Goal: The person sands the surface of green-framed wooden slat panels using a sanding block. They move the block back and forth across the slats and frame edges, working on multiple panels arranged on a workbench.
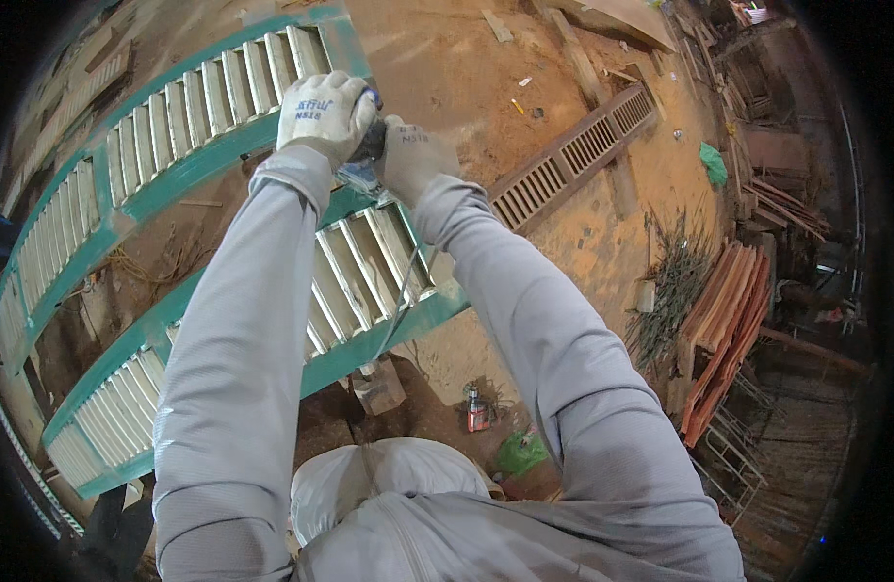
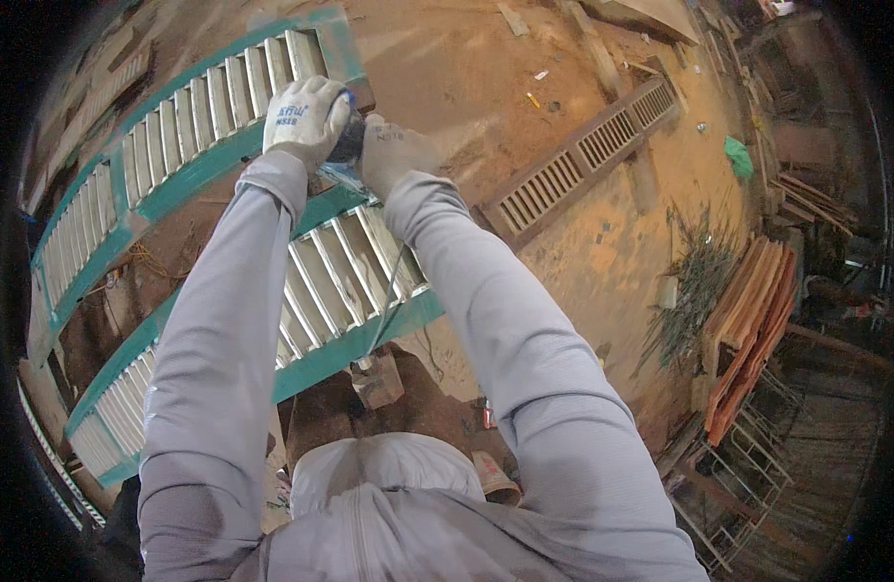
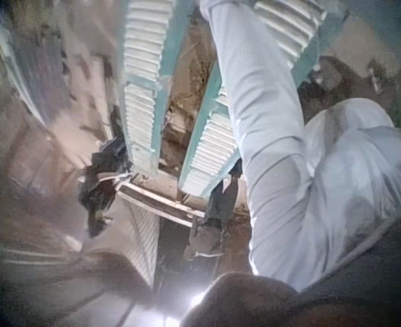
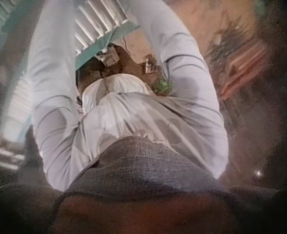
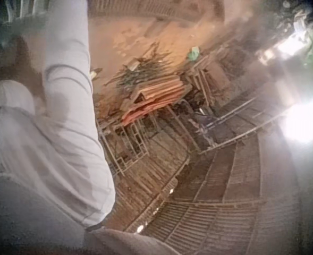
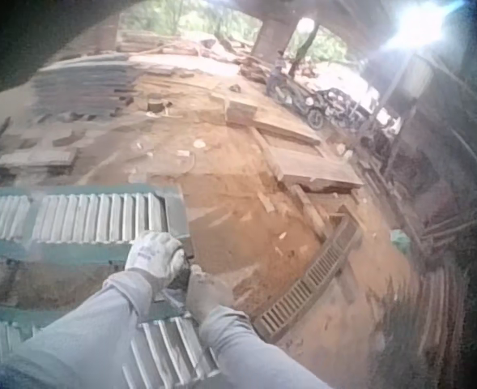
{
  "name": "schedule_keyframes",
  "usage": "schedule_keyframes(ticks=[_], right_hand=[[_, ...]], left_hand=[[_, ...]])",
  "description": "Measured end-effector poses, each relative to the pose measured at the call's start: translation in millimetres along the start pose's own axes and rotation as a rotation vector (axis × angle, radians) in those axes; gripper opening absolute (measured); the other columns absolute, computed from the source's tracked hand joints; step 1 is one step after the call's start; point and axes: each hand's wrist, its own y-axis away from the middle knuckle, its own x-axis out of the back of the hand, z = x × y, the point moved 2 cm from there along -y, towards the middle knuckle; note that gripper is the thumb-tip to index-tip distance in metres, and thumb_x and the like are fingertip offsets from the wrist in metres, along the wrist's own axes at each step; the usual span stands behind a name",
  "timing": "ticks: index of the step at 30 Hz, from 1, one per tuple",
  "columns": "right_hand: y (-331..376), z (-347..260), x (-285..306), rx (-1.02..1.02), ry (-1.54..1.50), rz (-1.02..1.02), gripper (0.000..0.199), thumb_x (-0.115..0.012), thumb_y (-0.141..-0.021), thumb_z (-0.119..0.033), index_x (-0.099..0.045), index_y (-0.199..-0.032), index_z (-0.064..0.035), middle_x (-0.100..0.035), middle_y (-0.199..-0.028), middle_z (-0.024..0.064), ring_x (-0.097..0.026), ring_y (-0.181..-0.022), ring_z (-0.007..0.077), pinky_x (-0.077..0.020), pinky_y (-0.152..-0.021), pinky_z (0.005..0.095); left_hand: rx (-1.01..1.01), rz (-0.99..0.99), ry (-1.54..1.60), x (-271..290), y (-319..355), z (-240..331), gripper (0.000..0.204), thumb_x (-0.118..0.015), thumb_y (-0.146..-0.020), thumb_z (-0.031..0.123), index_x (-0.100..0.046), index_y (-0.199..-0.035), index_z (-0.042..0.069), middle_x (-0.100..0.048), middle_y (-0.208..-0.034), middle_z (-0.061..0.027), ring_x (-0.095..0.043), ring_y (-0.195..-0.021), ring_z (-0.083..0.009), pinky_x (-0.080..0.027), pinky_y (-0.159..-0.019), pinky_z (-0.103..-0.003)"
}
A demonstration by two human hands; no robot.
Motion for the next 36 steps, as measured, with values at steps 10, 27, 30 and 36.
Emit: schedule_keyframes(ticks=[10, 27, 30, 36], right_hand=[[72.7, 74.2, -13.7, -0.172, -0.106, -0.006, 0.041, -0.063, -0.096, -0.034, -0.063, -0.13, -0.0112, -0.073, -0.124, 0.02, -0.068, -0.118, 0.0408, -0.054, -0.098, 0.0514], [202.6, 109.0, -56.1, -0.238, -0.372, 0.014, 0.056, -0.076, -0.09, -0.034, -0.058, -0.135, -0.0074, -0.074, -0.114, 0.0251, -0.069, -0.108, 0.047, -0.0546, -0.092, 0.0557], [128.0, 77.8, -32.5, -0.254, -0.248, -0.02, 0.051, -0.067, -0.093, -0.03, -0.058, -0.137, -0.0069, -0.071, -0.122, 0.0273, -0.068, -0.114, 0.0461, -0.0547, -0.095, 0.0536], [49.0, 39.3, 2.8, -0.189, -0.172, -0.124, 0.044, -0.062, -0.094, -0.03, -0.059, -0.131, -0.0058, -0.071, -0.124, 0.0267, -0.066, -0.119, 0.045, -0.0531, -0.099, 0.0532]], left_hand=[[-0.248, -0.088, 0.125, -30.8, 16.6, 81.7, 0.036, -0.05, -0.103, 0.039, -0.077, -0.113, 0.018, -0.074, -0.115, -0.0073, -0.067, -0.117, -0.0276, -0.044, -0.109, -0.049], [-0.375, -0.042, 0.455, -27.9, 111.7, 148.2, 0.024, -0.064, -0.09, 0.036, -0.077, -0.088, 0.016, -0.074, -0.095, -0.0045, -0.067, -0.103, -0.0239, -0.043, -0.111, -0.05], [-0.346, 0.031, 0.371, -32.5, 59.4, 105.2, 0.028, -0.06, -0.091, 0.036, -0.077, -0.089, 0.014, -0.074, -0.097, -0.0089, -0.068, -0.102, -0.0299, -0.046, -0.106, -0.05], [-0.286, 0.08, 0.175, -29.0, -3.6, 47.3, 0.034, -0.053, -0.097, 0.039, -0.079, -0.104, 0.018, -0.075, -0.112, -0.0081, -0.066, -0.116, -0.0284, -0.046, -0.105, -0.046]])
